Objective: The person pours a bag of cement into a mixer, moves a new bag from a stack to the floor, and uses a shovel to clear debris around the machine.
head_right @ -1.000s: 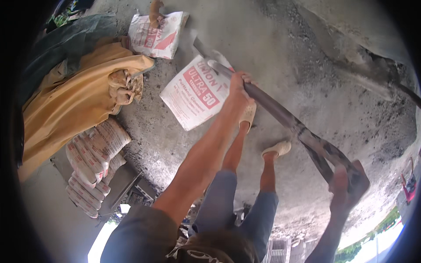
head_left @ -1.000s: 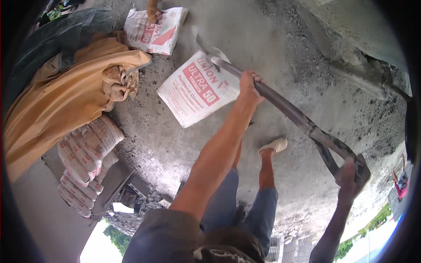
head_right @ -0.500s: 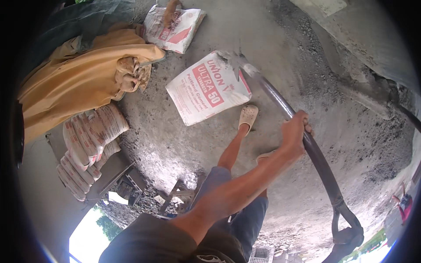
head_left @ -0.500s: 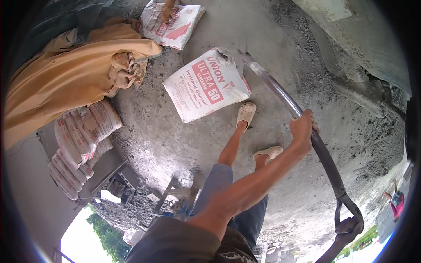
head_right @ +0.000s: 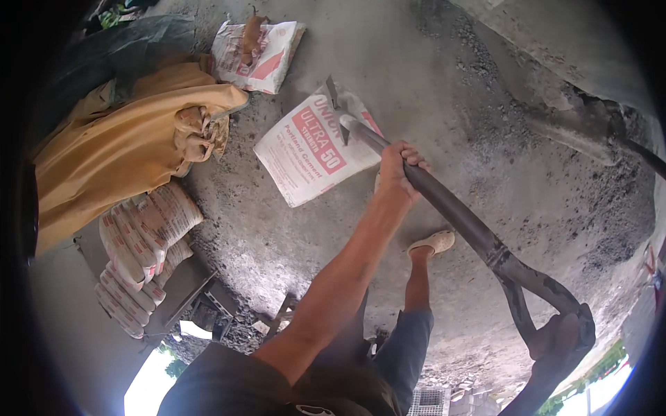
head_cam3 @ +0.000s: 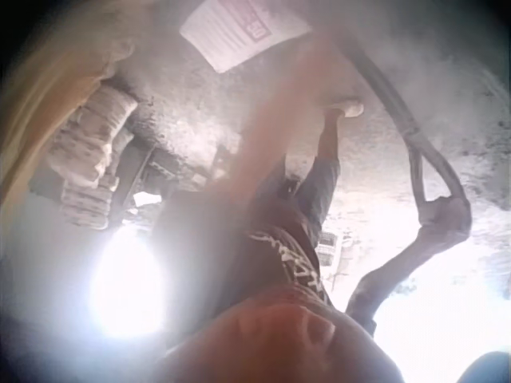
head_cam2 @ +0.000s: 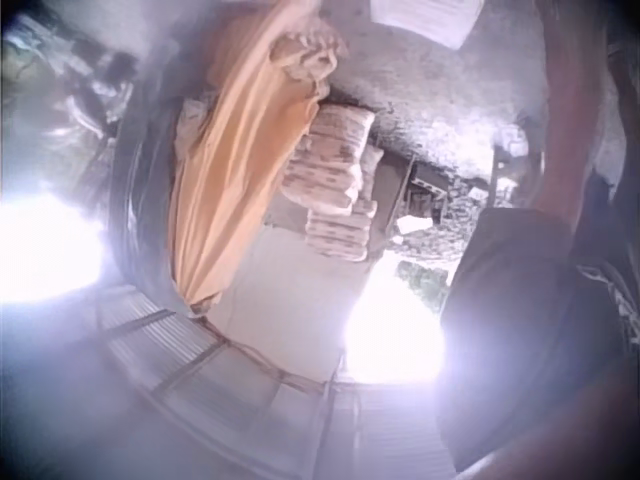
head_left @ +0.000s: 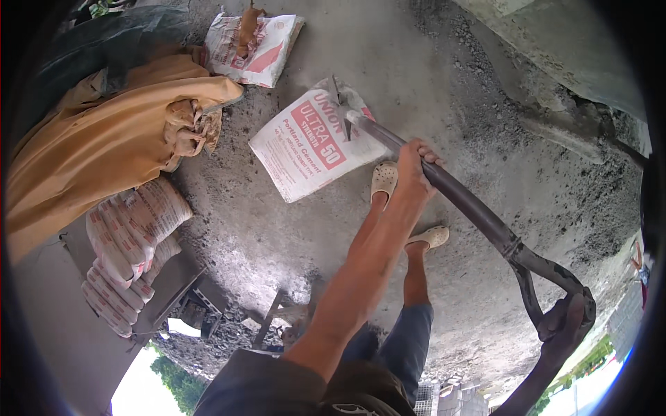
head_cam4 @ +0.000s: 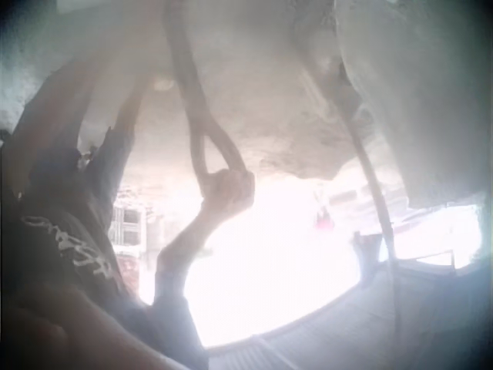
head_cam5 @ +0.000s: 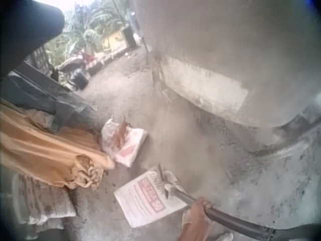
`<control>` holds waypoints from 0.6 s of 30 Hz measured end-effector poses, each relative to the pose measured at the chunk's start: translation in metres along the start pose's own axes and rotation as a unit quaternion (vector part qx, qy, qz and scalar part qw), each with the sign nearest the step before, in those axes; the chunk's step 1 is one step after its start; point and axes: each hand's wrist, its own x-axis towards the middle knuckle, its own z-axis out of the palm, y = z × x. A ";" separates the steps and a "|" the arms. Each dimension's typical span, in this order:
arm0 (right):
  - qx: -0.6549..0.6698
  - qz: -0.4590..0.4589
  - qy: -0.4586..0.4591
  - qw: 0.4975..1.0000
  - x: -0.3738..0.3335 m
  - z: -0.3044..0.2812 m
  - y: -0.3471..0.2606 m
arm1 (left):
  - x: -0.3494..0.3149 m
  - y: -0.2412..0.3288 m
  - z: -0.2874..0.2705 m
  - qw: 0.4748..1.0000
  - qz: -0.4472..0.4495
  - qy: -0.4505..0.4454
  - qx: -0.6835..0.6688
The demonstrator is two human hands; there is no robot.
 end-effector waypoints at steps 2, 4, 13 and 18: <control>-0.097 -0.021 -0.082 0.992 -0.049 0.006 -0.020 | -0.007 0.013 -0.041 0.997 -0.009 -0.069 -0.024; -0.213 -0.159 -0.125 0.956 -0.080 0.012 -0.033 | -0.010 0.025 -0.079 0.985 -0.075 -0.124 -0.088; -0.360 -0.071 -0.074 0.927 -0.130 -0.089 -0.055 | -0.118 -0.031 -0.060 0.995 -0.079 -0.052 -0.028; -0.263 -0.017 -0.114 0.958 -0.129 -0.048 -0.028 | -0.062 -0.022 -0.056 0.994 -0.105 -0.030 0.024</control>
